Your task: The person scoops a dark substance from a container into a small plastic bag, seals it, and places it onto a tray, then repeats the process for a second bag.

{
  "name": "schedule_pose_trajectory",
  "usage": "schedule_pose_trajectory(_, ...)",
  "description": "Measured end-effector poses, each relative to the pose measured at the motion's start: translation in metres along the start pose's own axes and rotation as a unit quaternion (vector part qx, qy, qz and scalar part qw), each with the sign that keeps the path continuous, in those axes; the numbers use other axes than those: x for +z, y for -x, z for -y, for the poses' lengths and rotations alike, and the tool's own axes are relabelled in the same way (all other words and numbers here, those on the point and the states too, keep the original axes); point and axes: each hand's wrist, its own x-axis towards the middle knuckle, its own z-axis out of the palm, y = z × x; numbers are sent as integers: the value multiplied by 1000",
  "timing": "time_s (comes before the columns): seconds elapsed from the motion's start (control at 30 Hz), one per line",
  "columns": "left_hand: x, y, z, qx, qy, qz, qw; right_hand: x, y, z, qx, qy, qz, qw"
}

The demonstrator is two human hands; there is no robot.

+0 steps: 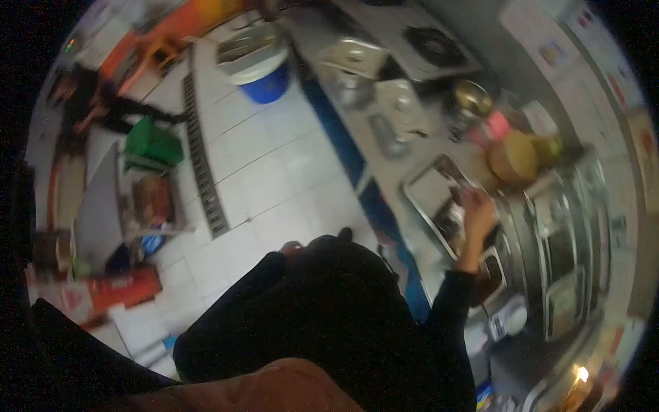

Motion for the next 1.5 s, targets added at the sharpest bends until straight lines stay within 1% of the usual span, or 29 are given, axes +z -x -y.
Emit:
schedule_pose_trajectory(0.03, -16, 4, -18, -63, 48, 66, 995, 1, -2, -1, 29, 8, 27, 999)
schedule_pose_trajectory(0.07, -16, 9, -22, -104, 6, 69, 992, 0, -3, 7, 23, -6, 41, 999)
schedule_pose_trajectory(0.1, -13, 13, -18, -102, -4, 68, 992, 10, -4, -6, 21, -40, 34, 998)
schedule_pose_trajectory(0.13, -11, 16, -13, -104, -13, 63, 992, 19, -7, -24, 25, -47, 57, 997)
schedule_pose_trajectory(0.17, -10, 14, -6, -125, -13, 103, 987, 13, -13, -2, -11, 37, 70, 997)
schedule_pose_trajectory(0.2, -7, 11, 1, -150, -12, 142, 978, 15, -20, -5, -1, 17, 78, 997)
schedule_pose_trajectory(0.27, -8, 15, -1, -173, -5, 144, 974, 40, -31, -19, 16, -27, 109, 994)
schedule_pose_trajectory(0.3, -11, 13, -6, -185, 0, 142, 972, 55, -44, -37, 80, -41, 151, 985)
schedule_pose_trajectory(0.33, -14, 12, -16, -235, 0, 132, 963, 68, -54, -54, 9, 4, 131, 991)
schedule_pose_trajectory(0.4, -8, 5, -11, -237, 13, 114, 965, 91, -83, -81, -140, 89, 93, 982)
schedule_pose_trajectory(0.5, -3, 1, -13, -234, 30, 76, 969, 107, -128, -120, -245, 215, 70, 943)
schedule_pose_trajectory(0.6, 0, -2, -19, -230, 57, 26, 971, 98, -155, -105, -203, 150, 211, 944)
schedule_pose_trajectory(0.67, 6, 0, -21, -227, 85, 11, 970, 92, -154, -80, -122, 149, 253, 948)
schedule_pose_trajectory(0.7, 11, 5, -23, -221, 90, -10, 971, 91, -155, -80, -80, 150, 269, 948)
schedule_pose_trajectory(0.73, 15, 10, -25, -259, 115, -3, 959, 91, -157, -82, -96, 166, 267, 944)
schedule_pose_trajectory(0.8, 22, 21, -26, -267, 110, 17, 957, 94, -157, -93, -129, 196, 260, 937)
schedule_pose_trajectory(0.9, 28, 33, -24, -306, 99, 102, 941, 96, -157, -123, -143, 79, 252, 954)
schedule_pose_trajectory(0.93, 45, 36, -10, -298, 85, 109, 945, 88, -154, -106, -146, 81, 257, 952)
schedule_pose_trajectory(1.0, 41, 36, -13, -326, 98, 144, 929, 74, -138, -48, -150, 84, 264, 949)
schedule_pose_trajectory(1.03, 43, 34, -11, -318, 96, 142, 932, 73, -137, -40, -113, 84, 282, 949)
schedule_pose_trajectory(1.1, 44, 30, -9, -305, 91, 139, 938, 72, -135, -28, -105, 92, 276, 951)
schedule_pose_trajectory(1.2, 38, 19, -16, -291, 93, 88, 948, 74, -138, -30, -71, 83, 271, 956)
schedule_pose_trajectory(1.23, 29, 13, -20, -252, 70, 100, 960, 76, -140, -33, -58, 76, 269, 958)
schedule_pose_trajectory(1.33, 20, -3, -28, -231, 101, 33, 967, 75, -141, -39, -107, 90, 210, 968)
schedule_pose_trajectory(1.47, 18, -24, -30, -264, 152, 4, 953, 79, -144, -48, -60, 29, 229, 971)
schedule_pose_trajectory(1.5, 20, -26, -30, -252, 142, -10, 957, 83, -146, -52, -58, 12, 235, 970)
